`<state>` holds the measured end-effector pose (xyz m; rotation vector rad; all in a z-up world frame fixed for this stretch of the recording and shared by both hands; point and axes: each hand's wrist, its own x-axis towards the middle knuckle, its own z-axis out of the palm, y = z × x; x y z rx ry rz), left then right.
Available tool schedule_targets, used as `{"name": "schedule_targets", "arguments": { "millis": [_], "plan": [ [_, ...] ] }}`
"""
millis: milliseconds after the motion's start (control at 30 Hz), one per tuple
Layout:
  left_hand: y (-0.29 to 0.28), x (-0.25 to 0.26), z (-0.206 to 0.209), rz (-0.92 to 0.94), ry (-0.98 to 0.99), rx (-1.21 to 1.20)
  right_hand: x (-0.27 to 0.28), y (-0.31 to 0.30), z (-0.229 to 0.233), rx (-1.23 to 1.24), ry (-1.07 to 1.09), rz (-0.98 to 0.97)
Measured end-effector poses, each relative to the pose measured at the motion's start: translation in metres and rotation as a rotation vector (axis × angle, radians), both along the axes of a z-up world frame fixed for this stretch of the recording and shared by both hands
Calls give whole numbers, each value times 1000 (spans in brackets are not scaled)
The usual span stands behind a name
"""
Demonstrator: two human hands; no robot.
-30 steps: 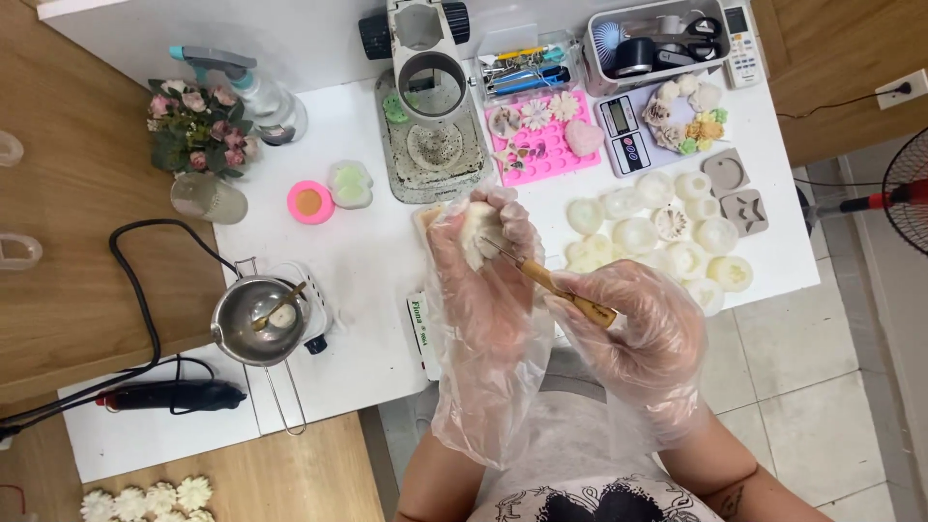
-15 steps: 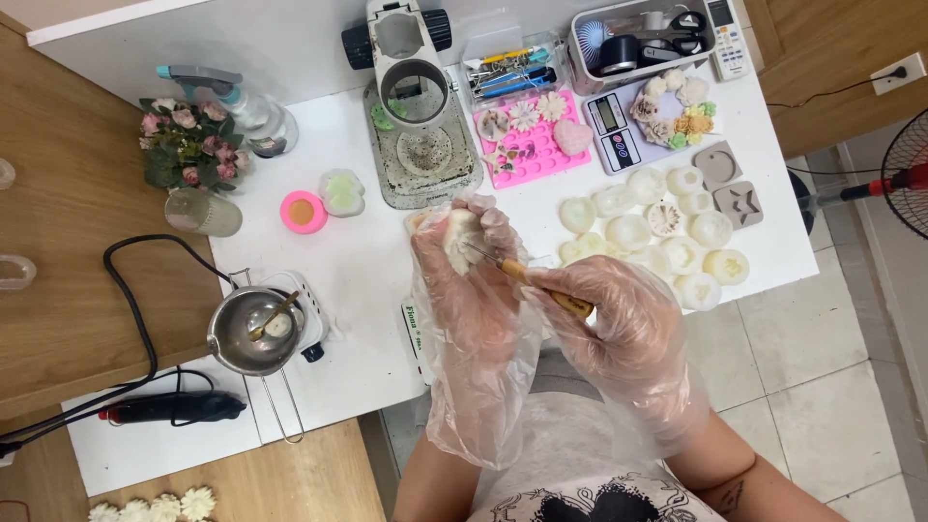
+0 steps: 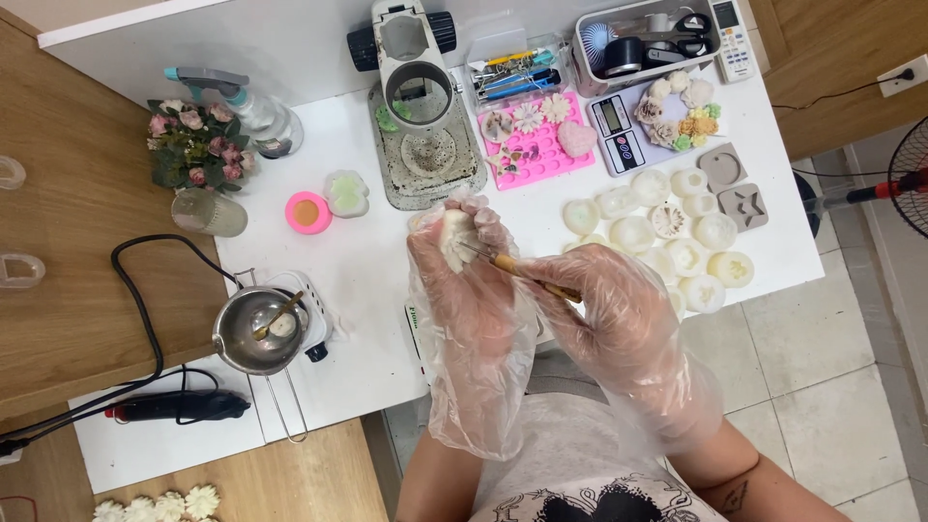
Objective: Trimming and detailing a molded wax flower using a metal sculpting tool.
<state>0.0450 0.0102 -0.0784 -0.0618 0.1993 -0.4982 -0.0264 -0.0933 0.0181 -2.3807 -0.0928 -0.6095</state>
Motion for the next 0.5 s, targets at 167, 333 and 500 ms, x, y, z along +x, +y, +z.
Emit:
{"name": "schedule_targets", "arguments": {
  "millis": [167,333,500],
  "plan": [
    [-3,-1,-3,-15,100,55,-2,5,-13,51,31,-107],
    [-5,-4,-7,52,105,66,-2,2,-22,26,-1,-106],
    [-5,0,-7,59,47,84,0,0,-21,-69,33,-138]
  ]
}}
